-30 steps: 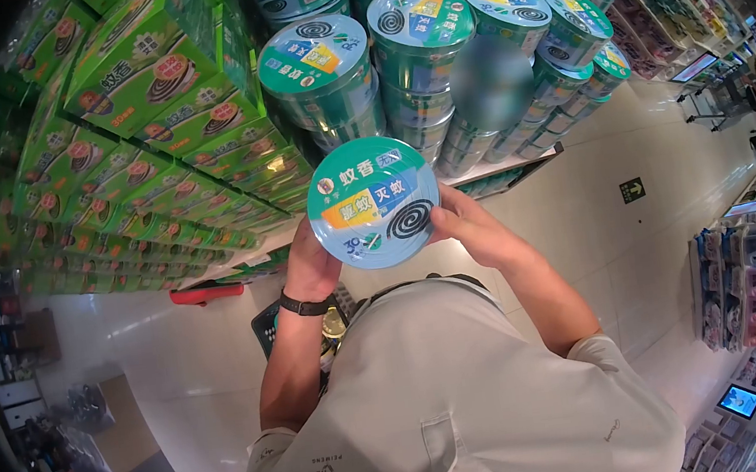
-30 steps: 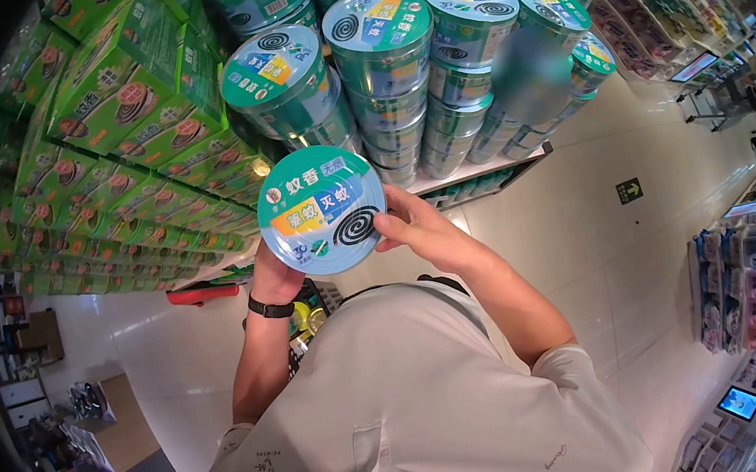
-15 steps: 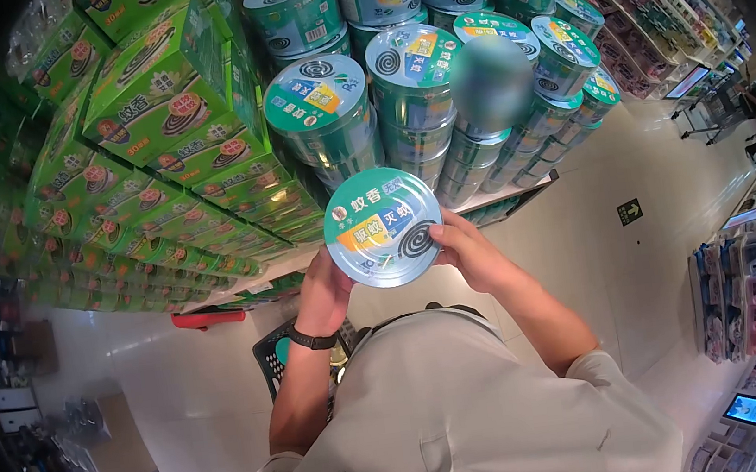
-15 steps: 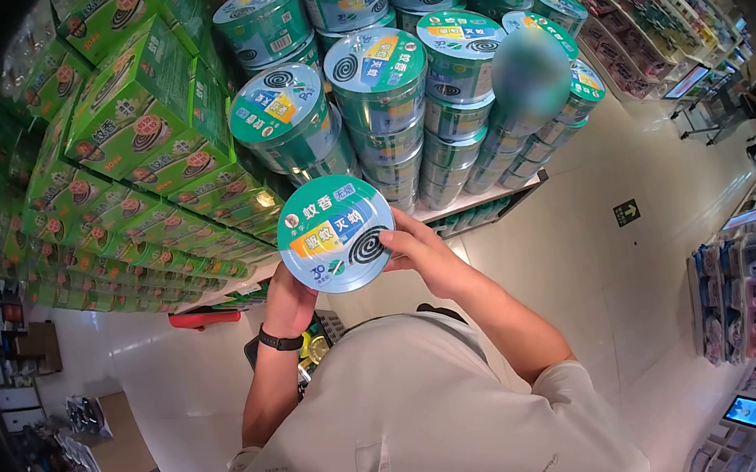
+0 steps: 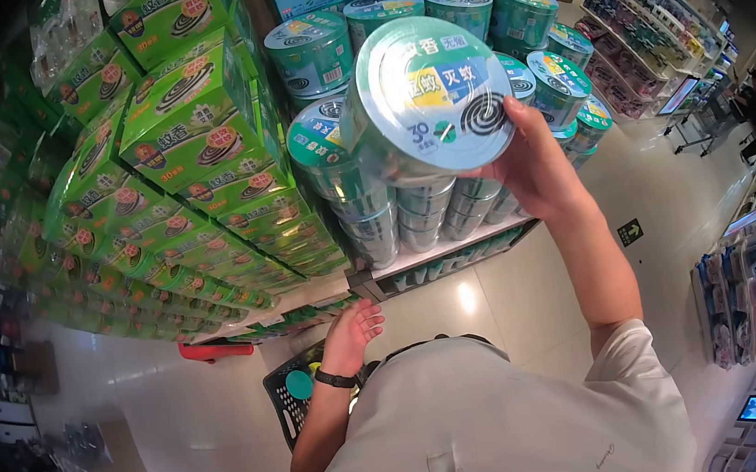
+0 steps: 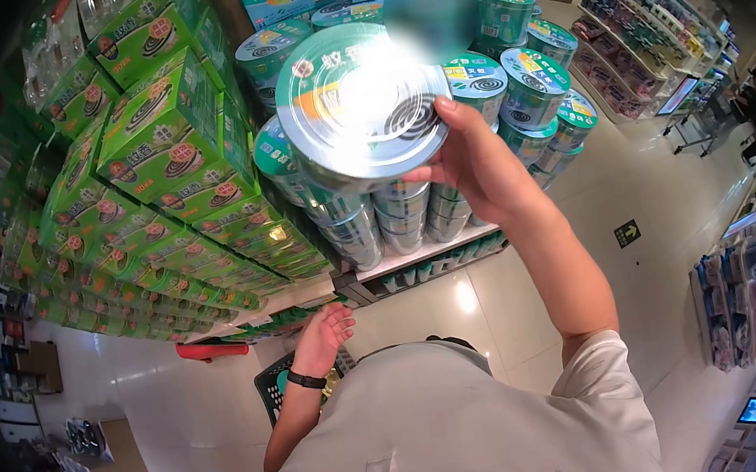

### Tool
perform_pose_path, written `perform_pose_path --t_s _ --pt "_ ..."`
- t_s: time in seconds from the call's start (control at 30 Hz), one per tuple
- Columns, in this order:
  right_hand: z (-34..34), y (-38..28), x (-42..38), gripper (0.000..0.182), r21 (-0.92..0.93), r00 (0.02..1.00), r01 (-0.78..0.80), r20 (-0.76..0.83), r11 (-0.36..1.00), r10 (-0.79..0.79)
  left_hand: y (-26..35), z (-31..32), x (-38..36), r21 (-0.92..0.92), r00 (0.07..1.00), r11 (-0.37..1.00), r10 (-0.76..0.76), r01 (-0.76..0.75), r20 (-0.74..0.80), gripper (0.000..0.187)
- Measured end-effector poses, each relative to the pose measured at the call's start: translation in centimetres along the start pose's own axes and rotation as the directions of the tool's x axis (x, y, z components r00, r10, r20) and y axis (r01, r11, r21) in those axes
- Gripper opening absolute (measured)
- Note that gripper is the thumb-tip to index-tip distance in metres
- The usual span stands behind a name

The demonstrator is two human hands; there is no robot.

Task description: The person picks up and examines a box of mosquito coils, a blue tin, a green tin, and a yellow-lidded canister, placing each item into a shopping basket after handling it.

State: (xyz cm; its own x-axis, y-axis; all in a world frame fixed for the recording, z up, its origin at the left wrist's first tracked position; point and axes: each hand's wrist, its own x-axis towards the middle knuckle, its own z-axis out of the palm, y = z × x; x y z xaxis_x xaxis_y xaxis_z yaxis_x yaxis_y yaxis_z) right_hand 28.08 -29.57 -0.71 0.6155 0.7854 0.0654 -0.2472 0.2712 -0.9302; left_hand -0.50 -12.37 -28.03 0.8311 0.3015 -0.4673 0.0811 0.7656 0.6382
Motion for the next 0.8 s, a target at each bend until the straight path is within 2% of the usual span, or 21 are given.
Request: perform_pose_path --t_s 0.07,0.17,0.2,0.3,0.33,0.37,0.43,0.47,0.7,0.8 --pt "-1.2 -2.1 1.9 0.058 -0.078 1.0 0.027 -0.001 0.997 -0.027 -0.4 -0.7 -0.2 -0.006 0.999 0.999 -0.038 0.038 -0.03 0.032" --pt "-2.6 -4.7 4.6 0.063 -0.186 0.997 -0.036 -0.072 0.982 0.023 -1.0 -1.9 -0.7 -0.024 0.997 0.999 -0.041 0.039 -0.069 0.032" --pt "-3.5 -5.0 5.7 0.066 -0.208 0.986 -0.109 -0.143 0.972 0.08 -1.4 -2.7 -0.6 -0.02 0.996 0.999 -0.042 0.04 -0.076 0.033" --pt "-4.9 -5.4 8.1 0.07 -0.301 0.981 -0.149 -0.161 0.942 0.104 -2.0 -3.7 -1.1 -0.02 0.994 0.999 -0.052 0.05 -0.098 0.034" --pt "-4.9 -5.3 8.5 0.08 -0.334 0.975 -0.169 -0.193 0.927 0.109 -2.1 -4.0 -1.1 -0.013 0.993 0.998 -0.062 0.061 -0.1 0.034" --pt "-5.0 -5.4 8.9 0.08 -0.333 0.975 -0.165 -0.196 0.928 0.104 -2.3 -4.3 -1.1 -0.008 0.993 0.998 -0.061 0.061 -0.096 0.034" --pt "-5.3 -5.6 9.6 0.09 -0.416 0.958 -0.259 -0.223 0.872 0.178 -2.5 -4.7 -1.1 -0.025 0.993 0.997 -0.069 0.067 -0.091 0.034" --pt "-5.7 -5.5 10.1 0.104 -0.432 0.953 -0.282 -0.231 0.856 0.198 -2.6 -4.9 -0.9 -0.021 0.994 0.997 -0.07 0.069 -0.089 0.034" --pt "-6.0 -4.8 11.7 0.106 -0.439 0.932 -0.345 -0.267 0.83 0.246 -3.5 -5.3 0.1 -0.02 0.989 0.994 -0.106 0.104 -0.102 0.032" --pt "-5.7 -4.6 12.0 0.096 -0.456 0.916 -0.385 -0.297 0.802 0.271 -4.0 -5.4 0.0 -0.026 0.989 0.993 -0.114 0.112 -0.099 0.031"
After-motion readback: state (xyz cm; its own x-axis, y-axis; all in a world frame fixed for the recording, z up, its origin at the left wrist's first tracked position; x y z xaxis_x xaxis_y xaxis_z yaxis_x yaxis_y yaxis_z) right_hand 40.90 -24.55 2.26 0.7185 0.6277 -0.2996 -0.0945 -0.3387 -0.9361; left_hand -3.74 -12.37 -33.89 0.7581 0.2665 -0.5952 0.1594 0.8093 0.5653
